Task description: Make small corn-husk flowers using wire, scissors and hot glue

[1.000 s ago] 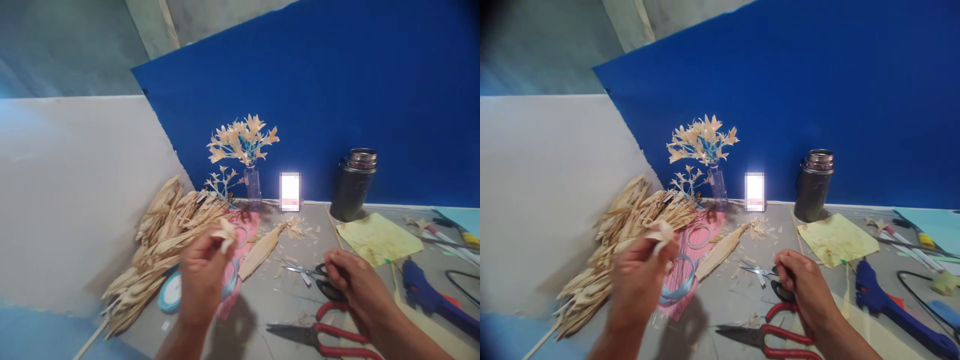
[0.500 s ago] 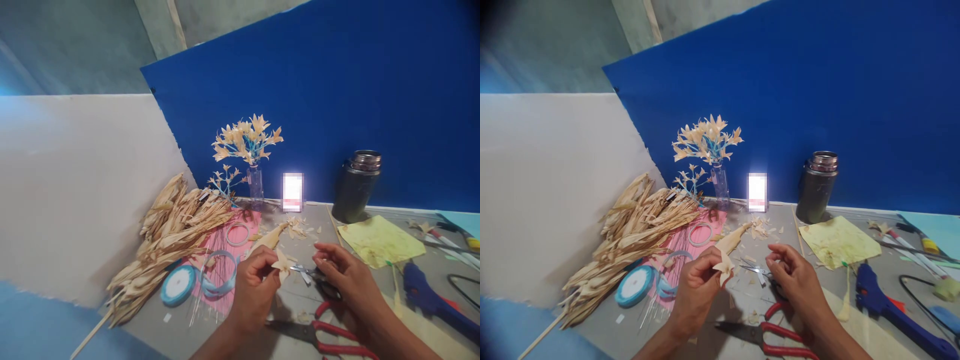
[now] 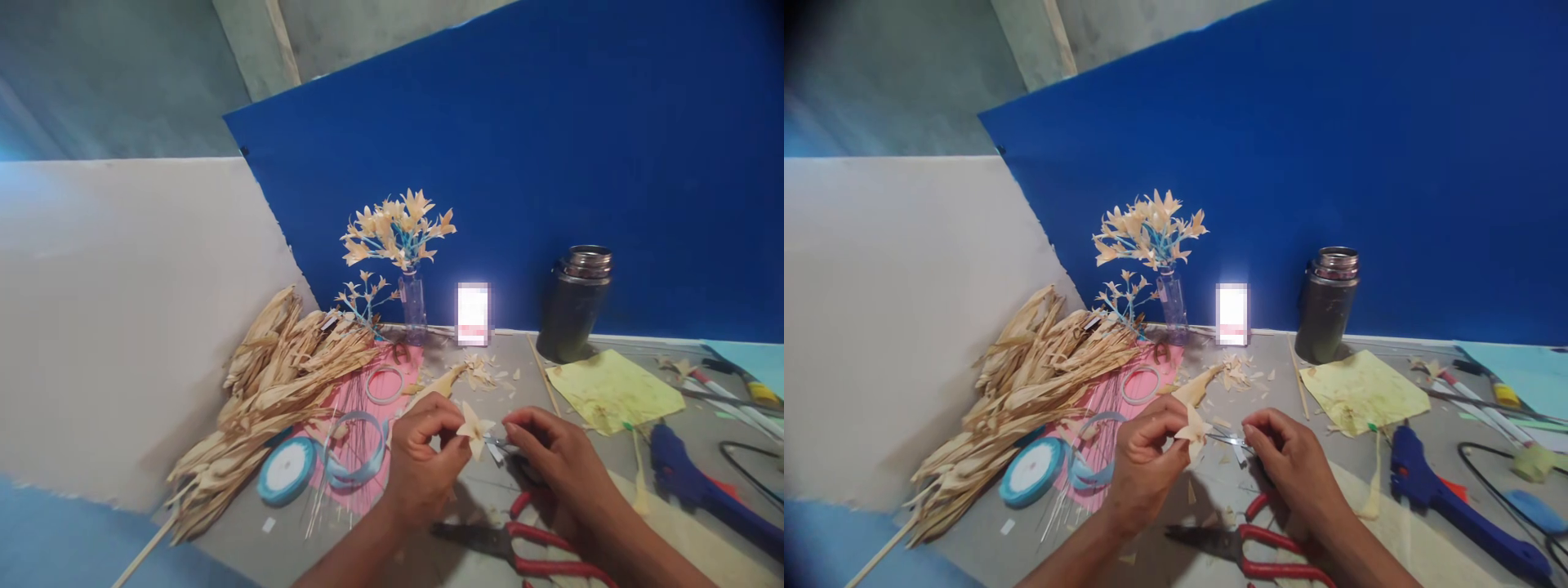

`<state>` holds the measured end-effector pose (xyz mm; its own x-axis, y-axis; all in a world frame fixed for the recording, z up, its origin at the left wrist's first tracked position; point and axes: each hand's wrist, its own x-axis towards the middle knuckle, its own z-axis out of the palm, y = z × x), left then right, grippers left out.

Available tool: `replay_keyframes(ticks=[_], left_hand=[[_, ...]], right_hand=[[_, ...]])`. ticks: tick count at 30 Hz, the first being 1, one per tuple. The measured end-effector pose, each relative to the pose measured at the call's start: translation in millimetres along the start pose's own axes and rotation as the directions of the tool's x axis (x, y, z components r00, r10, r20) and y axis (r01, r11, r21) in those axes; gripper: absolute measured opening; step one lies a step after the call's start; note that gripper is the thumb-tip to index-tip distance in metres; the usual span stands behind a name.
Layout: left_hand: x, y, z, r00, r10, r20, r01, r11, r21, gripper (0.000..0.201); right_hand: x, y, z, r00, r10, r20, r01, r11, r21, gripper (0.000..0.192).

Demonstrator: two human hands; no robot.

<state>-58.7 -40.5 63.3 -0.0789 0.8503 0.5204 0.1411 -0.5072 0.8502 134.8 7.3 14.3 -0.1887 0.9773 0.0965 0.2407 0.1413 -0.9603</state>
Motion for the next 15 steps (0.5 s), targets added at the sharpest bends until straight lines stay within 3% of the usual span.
replay_keyframes(ticks=[3, 6, 8, 11, 15], left_hand=[[7, -9, 11.7, 0.982, -0.180, 0.055, 0.186, 0.974, -0.128, 0.012], [6, -25, 23.9, 0.890, -0.447, 0.088, 0.455, 0.855, -0.249, 0.023], [2, -37, 28.9, 0.827, -0.551, 0.112, 0.557, 0.773, -0.304, 0.032], [-7, -48, 31.0, 0.786, -0.594, 0.168, 0.614, 0.723, -0.315, 0.040], [-11, -48, 29.4, 0.785, -0.601, 0.152, 0.620, 0.758, -0.205, 0.042]], right_hand=[[-5, -3, 4, 0.988, 0.132, 0.082, -0.148, 0.959, 0.242, 0.040], [-9, -4, 8, 0.959, 0.189, 0.209, -0.266, 0.853, 0.449, 0.040], [-10, -3, 10, 0.952, 0.172, 0.255, -0.281, 0.821, 0.497, 0.040], [-9, -1, 13, 0.943, 0.193, 0.270, -0.308, 0.812, 0.496, 0.043], [-7, -1, 15, 0.923, 0.235, 0.304, -0.368, 0.771, 0.521, 0.046]])
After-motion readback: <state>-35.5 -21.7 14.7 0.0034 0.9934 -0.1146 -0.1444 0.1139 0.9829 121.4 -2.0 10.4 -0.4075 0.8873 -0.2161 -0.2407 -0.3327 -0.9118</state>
